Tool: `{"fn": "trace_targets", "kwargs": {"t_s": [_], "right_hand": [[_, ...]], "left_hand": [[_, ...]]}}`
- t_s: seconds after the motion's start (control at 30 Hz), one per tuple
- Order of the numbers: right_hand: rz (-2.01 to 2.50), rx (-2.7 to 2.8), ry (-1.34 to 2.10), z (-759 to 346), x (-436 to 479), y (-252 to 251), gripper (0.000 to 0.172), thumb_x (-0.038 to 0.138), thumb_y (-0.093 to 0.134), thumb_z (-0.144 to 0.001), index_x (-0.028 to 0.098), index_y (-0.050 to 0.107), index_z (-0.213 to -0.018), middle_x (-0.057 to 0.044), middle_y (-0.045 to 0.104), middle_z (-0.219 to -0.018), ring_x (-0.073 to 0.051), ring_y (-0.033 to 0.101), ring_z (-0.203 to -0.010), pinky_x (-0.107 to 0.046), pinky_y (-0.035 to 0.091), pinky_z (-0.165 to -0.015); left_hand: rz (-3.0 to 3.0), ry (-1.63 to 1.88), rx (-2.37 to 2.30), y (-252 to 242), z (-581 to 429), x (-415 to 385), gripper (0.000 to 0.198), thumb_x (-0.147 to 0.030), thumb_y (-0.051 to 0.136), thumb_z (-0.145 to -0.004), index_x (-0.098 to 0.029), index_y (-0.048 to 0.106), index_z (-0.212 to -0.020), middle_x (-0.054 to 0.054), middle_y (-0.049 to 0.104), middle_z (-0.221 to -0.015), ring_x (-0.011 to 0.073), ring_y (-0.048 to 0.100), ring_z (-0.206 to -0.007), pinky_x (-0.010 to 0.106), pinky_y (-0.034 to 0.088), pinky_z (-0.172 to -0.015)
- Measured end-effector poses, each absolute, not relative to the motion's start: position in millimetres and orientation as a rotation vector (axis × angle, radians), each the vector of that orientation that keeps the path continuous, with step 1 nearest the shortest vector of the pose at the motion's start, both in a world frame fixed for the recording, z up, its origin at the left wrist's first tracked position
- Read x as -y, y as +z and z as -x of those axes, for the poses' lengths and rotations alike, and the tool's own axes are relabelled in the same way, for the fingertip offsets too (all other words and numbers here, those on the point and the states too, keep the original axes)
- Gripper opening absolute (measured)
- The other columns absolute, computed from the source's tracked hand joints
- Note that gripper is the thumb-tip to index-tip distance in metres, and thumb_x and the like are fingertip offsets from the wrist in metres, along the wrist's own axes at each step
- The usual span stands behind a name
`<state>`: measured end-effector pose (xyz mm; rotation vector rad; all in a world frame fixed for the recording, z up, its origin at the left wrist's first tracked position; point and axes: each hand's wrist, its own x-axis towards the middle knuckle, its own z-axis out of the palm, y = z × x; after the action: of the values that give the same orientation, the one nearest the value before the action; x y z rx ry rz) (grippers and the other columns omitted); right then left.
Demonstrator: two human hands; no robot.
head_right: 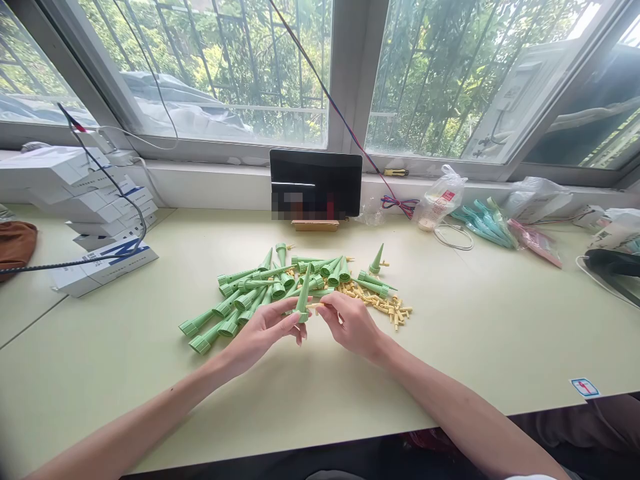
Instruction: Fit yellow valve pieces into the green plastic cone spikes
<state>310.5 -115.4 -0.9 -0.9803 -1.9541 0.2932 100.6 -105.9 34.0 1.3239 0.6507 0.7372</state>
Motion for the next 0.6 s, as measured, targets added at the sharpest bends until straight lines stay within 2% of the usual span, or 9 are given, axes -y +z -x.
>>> {"fn": "trace_targets", "kwargs": {"t_s": [0.2, 0.37, 0.6], "right_hand": [[0.984, 1.944, 0.301, -309.9, 115.6, 0.3, 0.012, 0.023, 0.051, -0.098, 0.020, 0.057, -0.088, 0.000, 0.057, -0.068, -0.011, 0.048, -0.055, -0.024, 0.039, -0.052], [1.001, 1.936, 0.319, -308.7, 116.9, -0.7, 0.015, 0.025, 0.050, -0.098, 0.020, 0.056, -0.085, 0.000, 0.056, -0.067, -0.012, 0.046, -0.055, -0.024, 0.039, -0.052], [1.029, 1.953, 0.395, -307.6, 116.9, -1.3, 0.017, 0.026, 0.049, -0.098, 0.020, 0.054, -0.083, 0.001, 0.054, -0.066, -0.012, 0.045, -0.055, -0.024, 0.038, -0.053]], "left_hand": [[-1.366, 0.737, -0.667, 29.0, -99.7, 105.7, 0.036, -0.037, 0.059, -0.093, -0.020, 0.063, -0.125, 0.008, 0.069, -0.096, 0.0187, 0.064, -0.078, 0.036, 0.055, -0.075], [-1.458, 0.744, -0.754, 22.1, -98.3, 107.2, 0.041, -0.038, 0.059, -0.093, -0.017, 0.058, -0.128, 0.005, 0.070, -0.078, 0.0193, 0.064, -0.073, 0.037, 0.052, -0.078], [-1.523, 0.769, -0.865, 20.0, -101.8, 110.6, 0.039, -0.041, 0.061, -0.090, -0.016, 0.060, -0.120, 0.000, 0.065, -0.065, 0.0173, 0.062, -0.065, 0.033, 0.049, -0.074]]}}
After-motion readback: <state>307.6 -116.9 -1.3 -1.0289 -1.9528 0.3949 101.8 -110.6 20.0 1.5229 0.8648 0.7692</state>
